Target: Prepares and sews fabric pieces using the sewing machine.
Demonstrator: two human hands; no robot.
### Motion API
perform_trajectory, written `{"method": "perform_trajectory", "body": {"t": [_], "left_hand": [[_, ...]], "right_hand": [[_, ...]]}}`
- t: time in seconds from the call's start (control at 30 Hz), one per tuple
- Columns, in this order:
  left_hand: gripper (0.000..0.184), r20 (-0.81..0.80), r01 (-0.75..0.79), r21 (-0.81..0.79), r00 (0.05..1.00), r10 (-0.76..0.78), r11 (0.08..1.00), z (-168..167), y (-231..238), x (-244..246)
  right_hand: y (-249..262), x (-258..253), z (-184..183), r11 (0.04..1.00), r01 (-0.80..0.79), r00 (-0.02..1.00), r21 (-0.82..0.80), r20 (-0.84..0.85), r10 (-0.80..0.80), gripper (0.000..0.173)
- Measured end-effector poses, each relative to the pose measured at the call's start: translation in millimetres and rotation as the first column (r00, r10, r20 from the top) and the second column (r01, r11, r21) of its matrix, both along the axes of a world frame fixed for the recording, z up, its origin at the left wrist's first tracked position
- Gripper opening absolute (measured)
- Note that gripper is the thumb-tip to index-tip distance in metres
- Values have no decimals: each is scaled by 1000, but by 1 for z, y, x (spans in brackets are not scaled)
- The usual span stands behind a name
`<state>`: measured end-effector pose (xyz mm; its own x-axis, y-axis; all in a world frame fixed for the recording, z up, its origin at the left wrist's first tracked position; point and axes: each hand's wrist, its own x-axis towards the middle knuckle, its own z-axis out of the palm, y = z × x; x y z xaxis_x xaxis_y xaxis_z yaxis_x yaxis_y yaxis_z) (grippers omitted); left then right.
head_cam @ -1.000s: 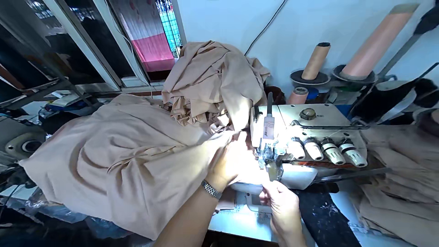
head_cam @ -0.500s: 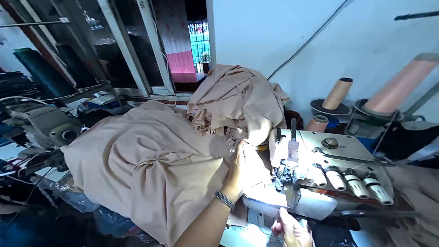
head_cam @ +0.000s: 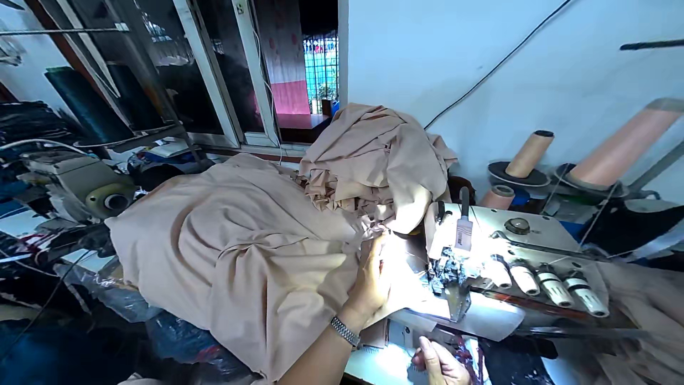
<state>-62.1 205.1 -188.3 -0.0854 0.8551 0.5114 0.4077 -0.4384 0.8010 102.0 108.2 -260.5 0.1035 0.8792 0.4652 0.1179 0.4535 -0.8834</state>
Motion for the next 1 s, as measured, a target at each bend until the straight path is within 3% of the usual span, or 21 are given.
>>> {"method": "perform_trajectory", "body": {"t": [0.13, 0.33, 0.47, 0.57, 0.7, 0.83, 1.0], "left_hand": [[33, -87, -10, -29, 996, 7, 1000, 8, -5, -4], [28, -50, -98, 28, 994, 99, 995, 21, -9, -33], [28, -235, -138, 12, 962, 137, 990, 31, -16, -52], [28, -316, -106, -50, 945, 85, 993, 13, -17, -61], [29, -130, -15, -83, 992, 5, 996, -21, -16, -75], [27, 117, 24, -108, 993, -12, 994, -26, -18, -82], [27, 502, 54, -89, 865, -2, 995, -23, -22, -89]], "right_hand": [[0, 0, 1, 1000, 2, 999, 13, 41, -3, 36], [1, 0, 0, 1000, -2, 999, 29, 52, 0, 37], [1, 0, 0, 999, 5, 998, 44, 60, -7, 36], [1, 0, 0, 999, 5, 998, 42, 57, -7, 35], [1, 2, 1, 999, -4, 999, 34, 47, 2, 36], [2, 2, -2, 999, -8, 999, 31, 36, 7, 36], [2, 1, -3, 1000, -7, 1000, 30, 15, 6, 36]]}}
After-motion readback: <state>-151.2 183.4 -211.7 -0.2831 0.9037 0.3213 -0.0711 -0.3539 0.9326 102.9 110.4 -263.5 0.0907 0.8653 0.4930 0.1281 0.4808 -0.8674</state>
